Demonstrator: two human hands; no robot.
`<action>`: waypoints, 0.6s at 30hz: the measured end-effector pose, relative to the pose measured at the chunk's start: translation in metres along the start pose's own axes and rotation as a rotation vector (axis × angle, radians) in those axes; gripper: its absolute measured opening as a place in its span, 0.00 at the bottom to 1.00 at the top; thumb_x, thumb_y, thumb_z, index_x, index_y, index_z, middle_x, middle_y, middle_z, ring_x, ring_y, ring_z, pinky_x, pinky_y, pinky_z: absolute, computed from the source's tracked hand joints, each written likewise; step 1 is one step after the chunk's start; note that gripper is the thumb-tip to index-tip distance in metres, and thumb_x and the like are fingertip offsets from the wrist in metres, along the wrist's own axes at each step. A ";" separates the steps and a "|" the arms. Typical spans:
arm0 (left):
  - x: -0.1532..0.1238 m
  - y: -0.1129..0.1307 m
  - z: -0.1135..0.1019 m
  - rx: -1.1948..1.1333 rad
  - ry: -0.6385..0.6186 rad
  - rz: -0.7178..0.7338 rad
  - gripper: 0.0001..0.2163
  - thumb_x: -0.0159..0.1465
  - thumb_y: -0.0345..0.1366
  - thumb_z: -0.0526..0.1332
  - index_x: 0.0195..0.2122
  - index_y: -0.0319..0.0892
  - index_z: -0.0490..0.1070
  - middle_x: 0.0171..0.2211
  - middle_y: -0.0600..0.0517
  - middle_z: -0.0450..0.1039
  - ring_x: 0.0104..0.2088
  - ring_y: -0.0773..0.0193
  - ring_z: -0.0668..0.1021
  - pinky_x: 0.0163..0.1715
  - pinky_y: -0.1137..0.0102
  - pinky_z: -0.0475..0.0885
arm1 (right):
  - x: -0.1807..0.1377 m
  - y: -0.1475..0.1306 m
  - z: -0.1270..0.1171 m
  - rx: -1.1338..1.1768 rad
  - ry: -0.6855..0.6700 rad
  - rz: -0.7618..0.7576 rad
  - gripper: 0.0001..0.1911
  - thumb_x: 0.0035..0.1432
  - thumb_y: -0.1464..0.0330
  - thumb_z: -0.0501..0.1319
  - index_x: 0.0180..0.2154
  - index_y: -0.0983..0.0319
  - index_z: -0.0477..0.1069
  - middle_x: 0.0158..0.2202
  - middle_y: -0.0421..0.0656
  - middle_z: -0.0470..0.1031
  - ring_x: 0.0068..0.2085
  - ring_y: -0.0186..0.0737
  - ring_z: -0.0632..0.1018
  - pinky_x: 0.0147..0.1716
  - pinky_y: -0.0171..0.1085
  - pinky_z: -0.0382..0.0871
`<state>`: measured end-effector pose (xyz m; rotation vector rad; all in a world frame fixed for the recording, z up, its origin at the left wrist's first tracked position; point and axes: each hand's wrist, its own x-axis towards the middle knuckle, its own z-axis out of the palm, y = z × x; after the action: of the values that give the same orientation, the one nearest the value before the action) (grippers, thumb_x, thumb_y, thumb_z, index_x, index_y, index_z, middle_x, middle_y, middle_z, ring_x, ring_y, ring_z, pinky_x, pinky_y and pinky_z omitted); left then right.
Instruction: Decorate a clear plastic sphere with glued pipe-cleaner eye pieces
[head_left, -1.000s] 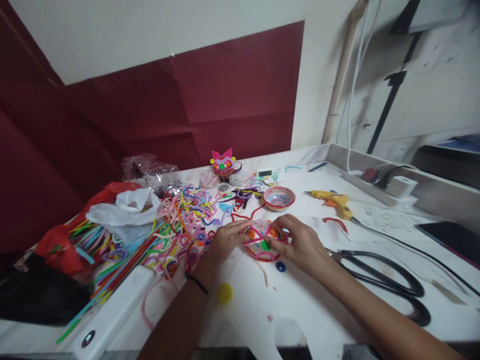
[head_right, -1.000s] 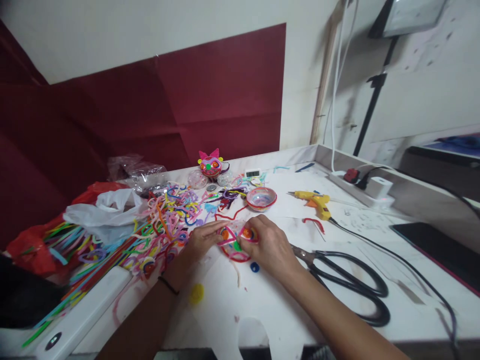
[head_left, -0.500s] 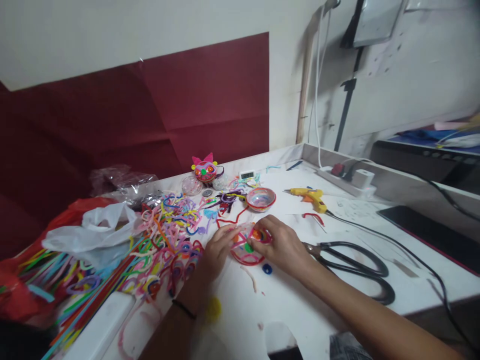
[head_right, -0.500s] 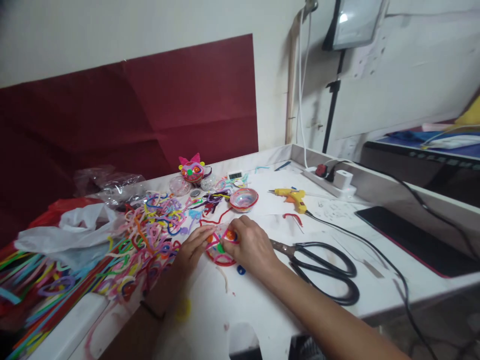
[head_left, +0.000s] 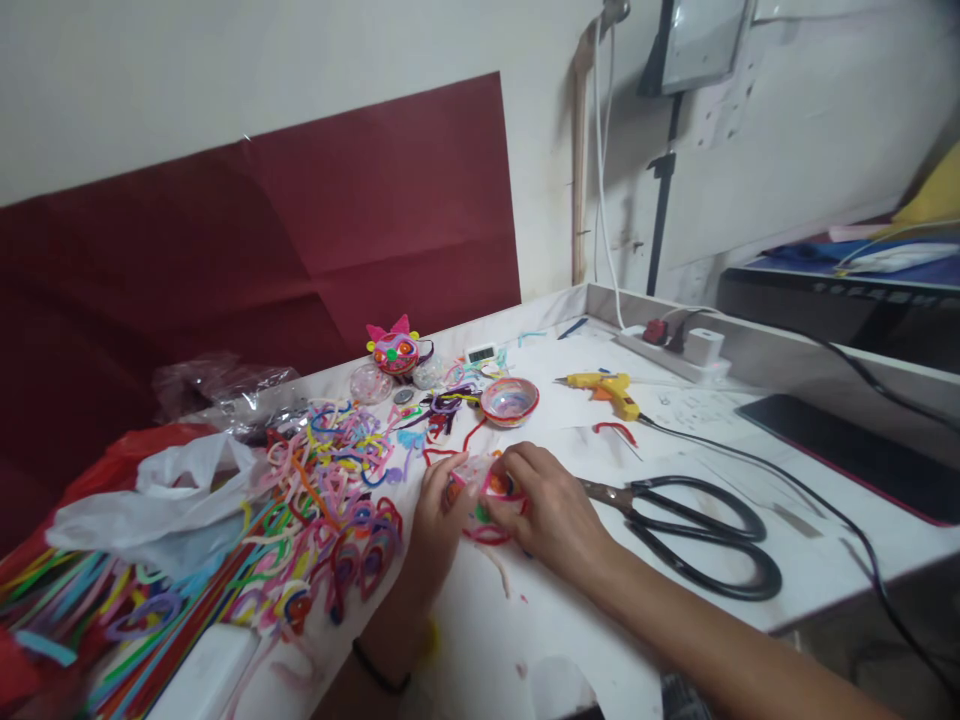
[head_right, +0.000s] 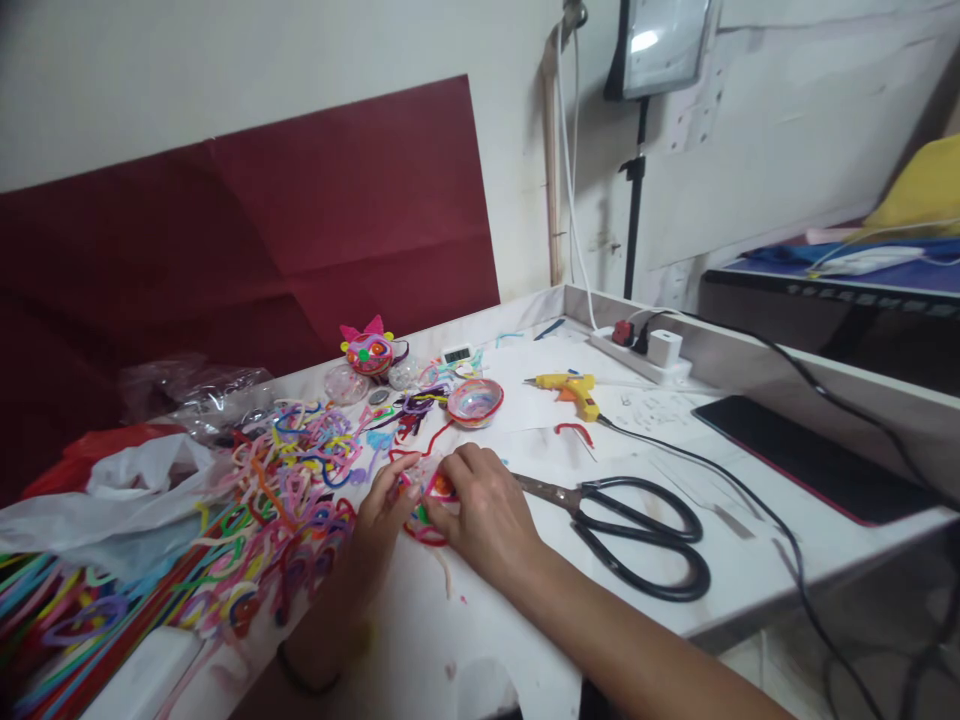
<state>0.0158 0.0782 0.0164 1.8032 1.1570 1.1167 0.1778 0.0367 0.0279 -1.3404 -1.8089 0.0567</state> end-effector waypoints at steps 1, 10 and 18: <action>0.001 0.001 0.002 0.005 0.007 -0.015 0.19 0.62 0.40 0.58 0.53 0.41 0.68 0.54 0.45 0.70 0.58 0.55 0.69 0.59 0.61 0.61 | 0.000 0.000 0.000 0.014 -0.001 -0.003 0.06 0.60 0.68 0.62 0.36 0.63 0.68 0.37 0.47 0.69 0.39 0.46 0.71 0.39 0.43 0.68; 0.005 0.004 0.005 -0.044 0.006 -0.079 0.19 0.58 0.39 0.60 0.51 0.42 0.70 0.53 0.47 0.71 0.56 0.56 0.71 0.56 0.64 0.64 | -0.003 0.011 0.003 0.155 0.016 -0.024 0.08 0.60 0.68 0.64 0.39 0.63 0.67 0.39 0.48 0.70 0.41 0.46 0.71 0.41 0.45 0.69; 0.005 -0.002 0.010 -0.027 0.089 -0.108 0.17 0.56 0.38 0.63 0.47 0.43 0.73 0.45 0.49 0.75 0.48 0.56 0.75 0.48 0.65 0.69 | 0.000 0.020 -0.007 0.345 0.005 -0.035 0.08 0.59 0.69 0.64 0.42 0.61 0.71 0.43 0.48 0.72 0.46 0.44 0.74 0.45 0.43 0.70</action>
<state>0.0252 0.0823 0.0122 1.6642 1.2696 1.1541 0.1979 0.0422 0.0229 -1.0628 -1.7245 0.3309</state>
